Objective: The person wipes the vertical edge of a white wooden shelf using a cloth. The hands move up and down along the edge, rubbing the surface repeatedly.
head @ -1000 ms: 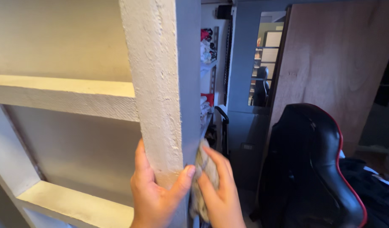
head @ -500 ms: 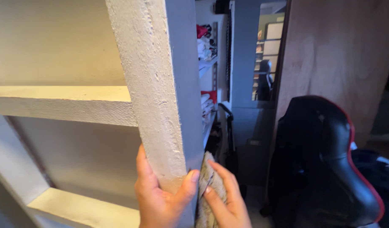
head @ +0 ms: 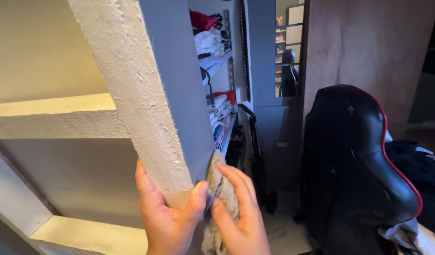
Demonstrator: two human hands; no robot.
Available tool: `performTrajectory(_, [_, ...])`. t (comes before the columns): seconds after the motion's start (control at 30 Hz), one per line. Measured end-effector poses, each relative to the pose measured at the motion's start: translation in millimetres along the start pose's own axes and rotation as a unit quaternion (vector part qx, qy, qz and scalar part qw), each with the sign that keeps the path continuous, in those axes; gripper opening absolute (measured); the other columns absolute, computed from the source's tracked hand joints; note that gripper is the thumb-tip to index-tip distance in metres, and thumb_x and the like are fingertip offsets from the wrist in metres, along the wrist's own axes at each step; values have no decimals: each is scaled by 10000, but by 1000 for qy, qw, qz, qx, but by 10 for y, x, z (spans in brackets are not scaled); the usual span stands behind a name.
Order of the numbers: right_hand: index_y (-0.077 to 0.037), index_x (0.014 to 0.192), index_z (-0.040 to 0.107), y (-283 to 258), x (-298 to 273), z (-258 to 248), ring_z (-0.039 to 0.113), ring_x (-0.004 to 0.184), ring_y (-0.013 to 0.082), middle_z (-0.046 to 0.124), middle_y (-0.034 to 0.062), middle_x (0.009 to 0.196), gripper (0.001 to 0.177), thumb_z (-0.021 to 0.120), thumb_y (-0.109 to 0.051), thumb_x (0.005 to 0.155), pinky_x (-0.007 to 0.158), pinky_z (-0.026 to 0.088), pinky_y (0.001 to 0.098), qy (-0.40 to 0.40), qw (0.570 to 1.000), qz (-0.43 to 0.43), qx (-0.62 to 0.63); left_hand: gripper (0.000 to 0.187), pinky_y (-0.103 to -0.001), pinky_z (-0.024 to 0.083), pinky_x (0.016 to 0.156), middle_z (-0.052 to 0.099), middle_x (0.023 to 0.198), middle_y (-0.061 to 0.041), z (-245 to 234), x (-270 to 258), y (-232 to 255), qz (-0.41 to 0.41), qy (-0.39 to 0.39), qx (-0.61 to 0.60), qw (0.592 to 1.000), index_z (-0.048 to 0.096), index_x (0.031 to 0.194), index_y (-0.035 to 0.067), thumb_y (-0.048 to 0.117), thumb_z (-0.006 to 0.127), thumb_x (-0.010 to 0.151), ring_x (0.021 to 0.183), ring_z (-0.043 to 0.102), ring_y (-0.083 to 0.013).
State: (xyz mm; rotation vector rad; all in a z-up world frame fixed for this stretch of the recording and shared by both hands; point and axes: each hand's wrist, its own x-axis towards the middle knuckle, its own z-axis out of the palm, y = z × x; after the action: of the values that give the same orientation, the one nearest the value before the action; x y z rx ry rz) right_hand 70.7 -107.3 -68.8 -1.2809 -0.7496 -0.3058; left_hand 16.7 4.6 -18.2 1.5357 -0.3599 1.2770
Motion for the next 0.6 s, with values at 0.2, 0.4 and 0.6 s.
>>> performTrajectory(0.2, [-46, 1328, 635, 191, -91, -9, 524, 1332, 268, 560, 135, 1358, 552, 601, 29, 783, 1130, 381, 371, 20, 999, 23, -27, 903, -348, 508, 1045, 601, 1351, -146, -12, 12, -20, 23, 3, 37, 999, 266, 1564, -31, 78, 782, 832, 1193, 626, -188])
performTrajectory(0.4, [-55, 1371, 586, -117, 104, -1, 561, 1352, 265, 593, 142, 1384, 520, 623, -15, 854, 1122, 385, 373, 5, 999, -32, -24, 894, -343, 510, 1037, 613, 1349, -141, -6, 8, 14, 12, 8, 44, 999, 285, 1560, -31, 78, 780, 824, 1184, 629, -180])
performTrajectory(0.6, [-56, 1291, 675, 77, -138, 46, 557, 1293, 290, 583, 151, 1318, 591, 615, 36, 709, 1099, 397, 381, 44, 996, -33, -68, 887, -337, 528, 1014, 654, 1300, -148, -16, 19, 40, 7, 5, 34, 999, 293, 1553, -30, 84, 783, 823, 1147, 661, -181])
